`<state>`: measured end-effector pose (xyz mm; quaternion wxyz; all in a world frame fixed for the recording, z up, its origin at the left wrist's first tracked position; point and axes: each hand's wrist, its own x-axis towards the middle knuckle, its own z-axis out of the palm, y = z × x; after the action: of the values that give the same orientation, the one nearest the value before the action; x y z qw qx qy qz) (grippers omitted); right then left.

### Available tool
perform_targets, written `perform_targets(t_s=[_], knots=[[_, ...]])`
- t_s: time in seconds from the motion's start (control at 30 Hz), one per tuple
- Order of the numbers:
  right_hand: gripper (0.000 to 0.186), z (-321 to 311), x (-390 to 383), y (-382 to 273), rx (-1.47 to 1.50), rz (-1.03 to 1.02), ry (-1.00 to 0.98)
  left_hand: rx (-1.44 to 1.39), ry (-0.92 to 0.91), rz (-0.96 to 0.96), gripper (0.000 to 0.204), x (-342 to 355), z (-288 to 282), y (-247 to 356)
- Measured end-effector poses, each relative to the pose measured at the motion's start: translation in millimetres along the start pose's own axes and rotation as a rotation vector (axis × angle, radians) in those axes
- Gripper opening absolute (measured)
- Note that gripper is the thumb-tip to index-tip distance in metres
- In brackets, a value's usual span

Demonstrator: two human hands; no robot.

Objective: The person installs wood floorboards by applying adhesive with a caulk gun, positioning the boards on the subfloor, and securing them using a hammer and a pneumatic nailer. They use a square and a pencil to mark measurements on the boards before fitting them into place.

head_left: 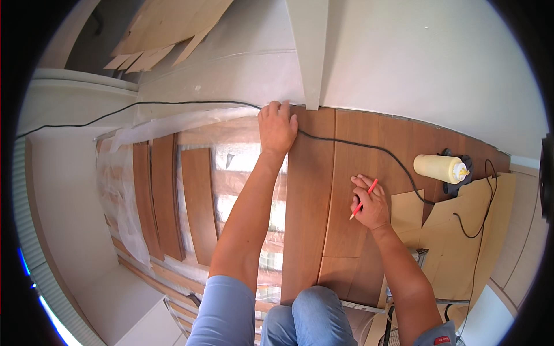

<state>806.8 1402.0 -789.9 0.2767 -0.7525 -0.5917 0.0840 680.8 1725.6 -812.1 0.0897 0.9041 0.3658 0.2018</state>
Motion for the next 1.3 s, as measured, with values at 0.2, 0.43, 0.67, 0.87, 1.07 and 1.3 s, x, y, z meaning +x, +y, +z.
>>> perform_targets(t_s=[0.2, 0.43, 0.67, 0.87, 1.07, 1.3], knots=[[0.022, -2.7, 2.1, -2.3, -0.002, 0.001, 0.0, 0.005, -0.02, -0.04, 0.042, -0.3, 3.2, -4.1], [0.022, -3.8, 2.3, -3.5, -0.005, 0.005, -0.01, -0.064, -0.027, -0.012, 0.04, -3.4, 4.0, -4.3], [0.023, -3.2, 1.8, -1.6, 0.003, -0.006, 0.006, 0.01, -0.016, 0.022, 0.04, -6.4, 5.1, -1.6], [0.023, -2.1, 1.0, -0.6, -0.004, 0.007, 0.023, -0.014, 0.002, -0.001, 0.039, -4.4, 8.8, 1.7], [0.025, -1.4, -2.1, 0.6, -0.001, 0.009, 0.014, 0.015, 0.071, 0.033, 0.037, -6.0, 12.0, 1.2], [0.025, -0.1, -1.9, 0.6, 0.006, 0.004, 0.016, -0.071, 0.05, -0.016, 0.036, -4.7, 10.9, -0.1]])
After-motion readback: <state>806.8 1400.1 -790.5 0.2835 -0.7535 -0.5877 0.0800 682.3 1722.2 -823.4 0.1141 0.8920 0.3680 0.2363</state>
